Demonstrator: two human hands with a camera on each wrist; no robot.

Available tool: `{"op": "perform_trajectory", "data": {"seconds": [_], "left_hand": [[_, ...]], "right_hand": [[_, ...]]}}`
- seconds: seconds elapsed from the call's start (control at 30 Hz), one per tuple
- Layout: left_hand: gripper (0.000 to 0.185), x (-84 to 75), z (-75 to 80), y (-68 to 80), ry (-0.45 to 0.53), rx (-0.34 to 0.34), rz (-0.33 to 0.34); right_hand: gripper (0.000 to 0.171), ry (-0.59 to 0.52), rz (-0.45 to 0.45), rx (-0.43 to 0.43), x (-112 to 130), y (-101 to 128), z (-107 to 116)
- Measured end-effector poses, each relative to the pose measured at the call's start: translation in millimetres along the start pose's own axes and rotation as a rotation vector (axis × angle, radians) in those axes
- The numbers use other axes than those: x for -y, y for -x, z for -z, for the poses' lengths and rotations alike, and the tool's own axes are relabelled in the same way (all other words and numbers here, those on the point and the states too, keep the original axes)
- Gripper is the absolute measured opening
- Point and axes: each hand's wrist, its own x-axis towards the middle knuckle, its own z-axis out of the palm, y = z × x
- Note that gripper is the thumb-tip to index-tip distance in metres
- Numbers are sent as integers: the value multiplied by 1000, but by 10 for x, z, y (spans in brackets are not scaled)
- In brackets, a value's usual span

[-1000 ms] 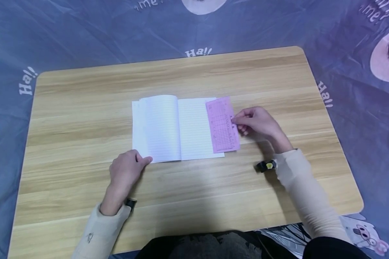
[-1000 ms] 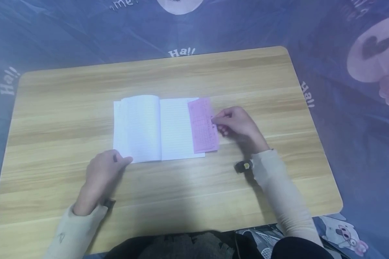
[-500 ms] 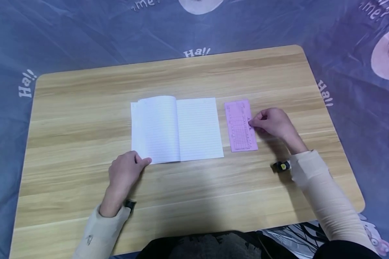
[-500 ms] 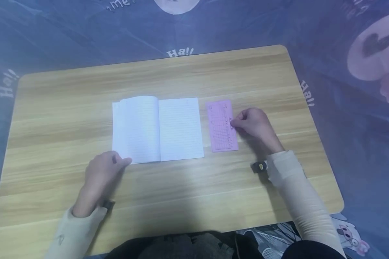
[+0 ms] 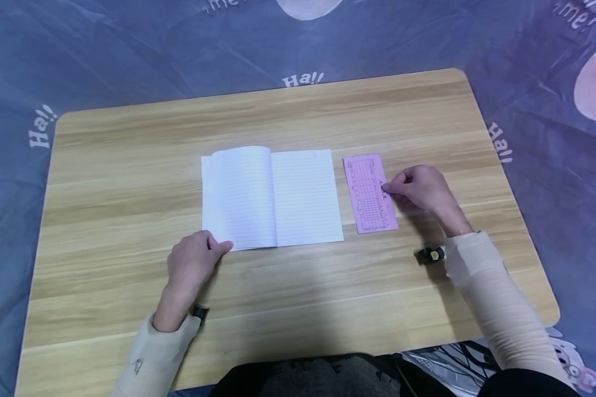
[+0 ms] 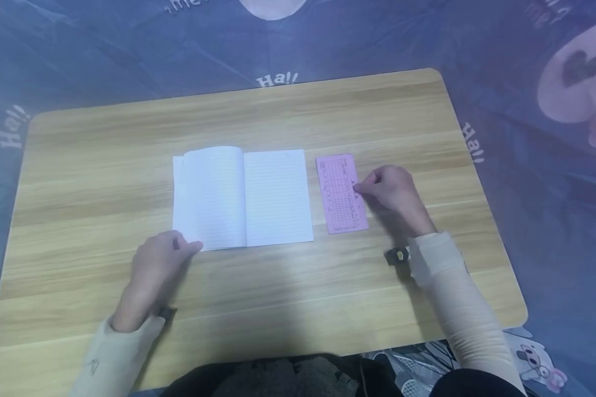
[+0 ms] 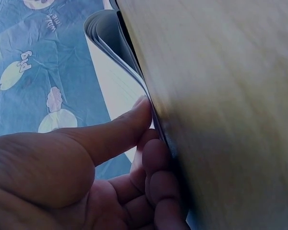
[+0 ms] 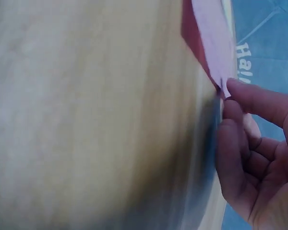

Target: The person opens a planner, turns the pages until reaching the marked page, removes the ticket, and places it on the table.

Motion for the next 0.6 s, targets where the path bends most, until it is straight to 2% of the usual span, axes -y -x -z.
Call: {"op": "perform_trajectory", "data": {"seconds": [0.1,0.13,0.2,0.3,0.37,0.47,0.53,0.6], "left_hand": [[38,4,0,-1,4,-2,-3],[38,7,2,-2,3,-4,-4],[38,12,6,-3,-2,-9,-3],[37,10,7,-2,-13,-21,-9],[34,-5,-6,-2,-14,-43,-33],[34,-22,-50,-13,-9,-114,-126],[55,-9,-71,-40,-22,-166,-240],[75,13,-57,-74,-68,-174,-346]], "right_hand": [[30,35,99,-111,121,32,-30],[29,60,160,-155,197,43,-65],[28,136,346,-238,381,66,-181],[34,241,632,-248,673,127,-432],[37,311,757,-205,801,188,-606],[40,370,804,-139,865,278,-814],[40,385,802,-116,845,303,-900],[39,390,811,-120,817,310,-955]]}}
